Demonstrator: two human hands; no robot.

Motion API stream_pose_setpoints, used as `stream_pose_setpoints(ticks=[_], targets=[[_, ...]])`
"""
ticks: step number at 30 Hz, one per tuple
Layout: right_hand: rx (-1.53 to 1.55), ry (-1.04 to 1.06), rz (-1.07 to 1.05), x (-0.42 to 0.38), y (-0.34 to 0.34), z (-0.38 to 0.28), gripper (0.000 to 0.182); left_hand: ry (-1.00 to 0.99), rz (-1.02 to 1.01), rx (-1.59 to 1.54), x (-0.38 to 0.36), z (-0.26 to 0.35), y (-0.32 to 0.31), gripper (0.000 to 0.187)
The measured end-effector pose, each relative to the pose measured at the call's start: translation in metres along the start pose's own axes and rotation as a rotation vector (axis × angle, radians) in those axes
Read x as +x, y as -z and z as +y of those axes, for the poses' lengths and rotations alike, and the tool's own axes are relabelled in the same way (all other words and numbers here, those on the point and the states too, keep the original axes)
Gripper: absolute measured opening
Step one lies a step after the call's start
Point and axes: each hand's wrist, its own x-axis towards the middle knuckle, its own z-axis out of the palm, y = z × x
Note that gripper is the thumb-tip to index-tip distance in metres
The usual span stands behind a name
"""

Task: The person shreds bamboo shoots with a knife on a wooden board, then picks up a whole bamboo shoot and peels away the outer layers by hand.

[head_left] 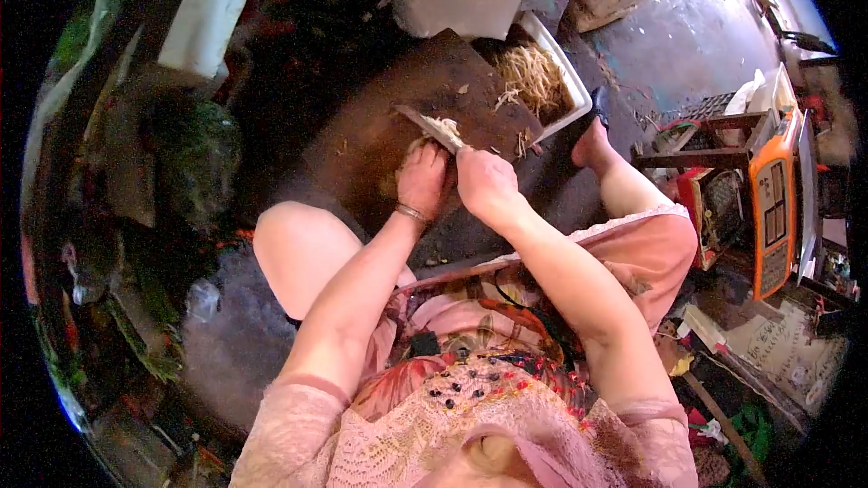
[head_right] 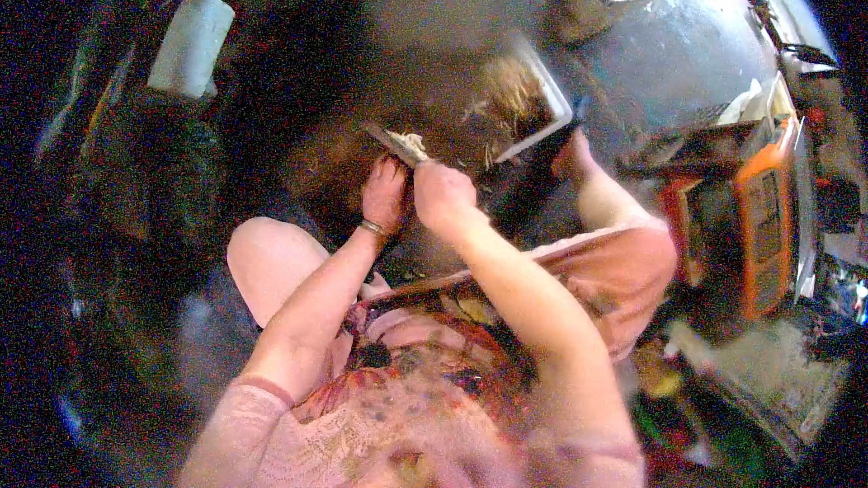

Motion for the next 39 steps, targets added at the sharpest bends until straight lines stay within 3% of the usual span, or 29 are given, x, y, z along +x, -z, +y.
stream_pose_setpoints(ticks=[1, 3, 7, 9, 10, 12, 16, 21, 25, 29, 34, 36, 39], targets=[[-0.016, -0.013, 0.006, 0.002, -0.005, 0.006, 0.014, -0.003, 0.005, 0.001, -0.002, 0.002, 0.002, 0.03], [-0.026, -0.04, 0.043, 0.002, -0.004, 0.015, 0.015, 0.12, -0.275, -0.032, 0.0, 0.007, 0.005, 0.037], [-0.033, -0.037, 0.07, -0.025, 0.017, 0.026, 0.015, 0.106, -0.207, -0.072, -0.004, 0.007, 0.002, 0.036], [-0.063, -0.011, 0.048, -0.047, 0.024, 0.031, 0.013, 0.052, 0.009, -0.043, -0.004, 0.007, -0.001, 0.03], [-0.067, -0.015, 0.048, -0.055, 0.026, 0.032, 0.013, 0.052, 0.01, -0.048, -0.003, 0.006, -0.004, 0.03], [-0.114, -0.034, -0.103, -0.066, 0.028, 0.031, 0.014, -0.006, 0.152, -0.02, -0.004, 0.003, -0.007, 0.03], [-0.07, -0.057, -0.062, -0.047, 0.015, 0.027, 0.014, 0.005, 0.13, 0.013, 0.0, 0.005, -0.003, 0.028], [-0.074, 0.013, 0.0, -0.029, 0.006, 0.029, 0.013, 0.071, -0.077, -0.022, 0.003, 0.01, 0.014, 0.026], [-0.052, 0.022, 0.047, -0.035, 0.003, 0.031, 0.013, 0.007, 0.057, -0.016, -0.004, 0.005, 0.01, 0.026], [-0.028, -0.004, 0.005, -0.054, 0.014, 0.029, 0.013, 0.109, -0.052, -0.053, -0.003, 0.004, 0.004, 0.03], [-0.094, -0.039, -0.057, -0.063, 0.018, 0.032, 0.014, -0.014, 0.129, 0.012, -0.003, -0.002, -0.004, 0.039], [-0.16, -0.038, -0.147, -0.056, 0.021, 0.034, 0.016, 0.008, 0.081, 0.001, 0.0, -0.001, -0.001, 0.038], [-0.118, -0.002, -0.095, -0.037, 0.021, 0.022, 0.015, 0.036, 0.017, 0.023, 0.004, 0.002, 0.005, 0.036]])
